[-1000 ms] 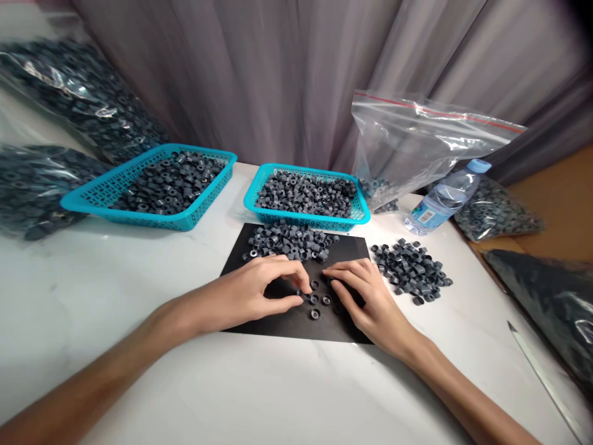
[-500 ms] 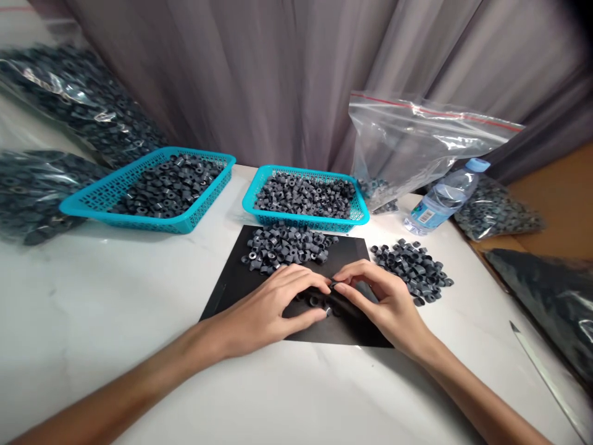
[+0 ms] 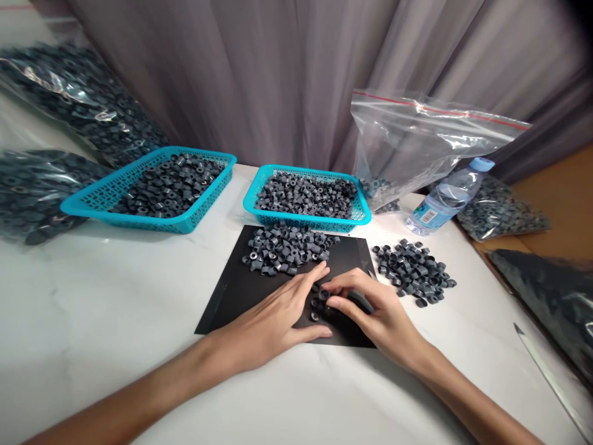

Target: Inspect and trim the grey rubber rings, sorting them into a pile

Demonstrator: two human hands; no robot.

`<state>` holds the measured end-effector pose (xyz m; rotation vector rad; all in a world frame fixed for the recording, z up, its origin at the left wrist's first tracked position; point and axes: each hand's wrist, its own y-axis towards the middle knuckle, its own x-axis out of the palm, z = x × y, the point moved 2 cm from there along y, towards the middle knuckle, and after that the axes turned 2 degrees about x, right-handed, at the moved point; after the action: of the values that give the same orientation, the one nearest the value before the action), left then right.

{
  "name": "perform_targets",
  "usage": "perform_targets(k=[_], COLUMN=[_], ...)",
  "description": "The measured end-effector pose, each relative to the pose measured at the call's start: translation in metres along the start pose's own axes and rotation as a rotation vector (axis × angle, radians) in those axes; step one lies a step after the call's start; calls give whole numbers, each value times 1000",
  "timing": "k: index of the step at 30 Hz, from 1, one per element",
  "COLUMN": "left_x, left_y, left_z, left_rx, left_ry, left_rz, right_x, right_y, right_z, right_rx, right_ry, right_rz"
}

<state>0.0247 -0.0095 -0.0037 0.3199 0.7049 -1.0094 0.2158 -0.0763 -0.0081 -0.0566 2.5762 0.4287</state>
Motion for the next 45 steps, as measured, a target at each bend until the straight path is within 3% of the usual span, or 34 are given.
perform_targets(k=[3, 7, 10, 15, 22, 31, 36, 39, 41, 45], left_x=[1, 3, 8, 16, 21, 26, 25, 9, -14, -90], left_y=[-1, -1, 3, 22, 49, 53, 52, 56, 64, 97], left_z=[-1, -3, -3, 2, 16, 11, 7, 11, 26, 94], left_rx=[36, 95, 104, 147, 248, 245, 238, 235, 244, 261], left_ry=[7, 42, 152, 317, 541, 946, 1027, 952, 922, 786], left_rz=[15, 59, 40, -4, 146, 277, 200, 179, 200, 377], right_x=[-10, -36, -46, -37, -27, -16, -9, -7, -6, -5], right_y=[2, 6, 7, 6, 7, 11, 13, 14, 15, 18], right_z=[0, 7, 14, 20, 23, 30, 32, 31, 30, 29], right_rx=[-88, -20, 32, 14, -30, -63, -73, -86, -94, -108], right_ry=[-217, -377, -387, -455, -510, -518, -522, -535, -555, -602], right_rz=[18, 312, 408, 390, 367, 365, 348, 330, 324, 338])
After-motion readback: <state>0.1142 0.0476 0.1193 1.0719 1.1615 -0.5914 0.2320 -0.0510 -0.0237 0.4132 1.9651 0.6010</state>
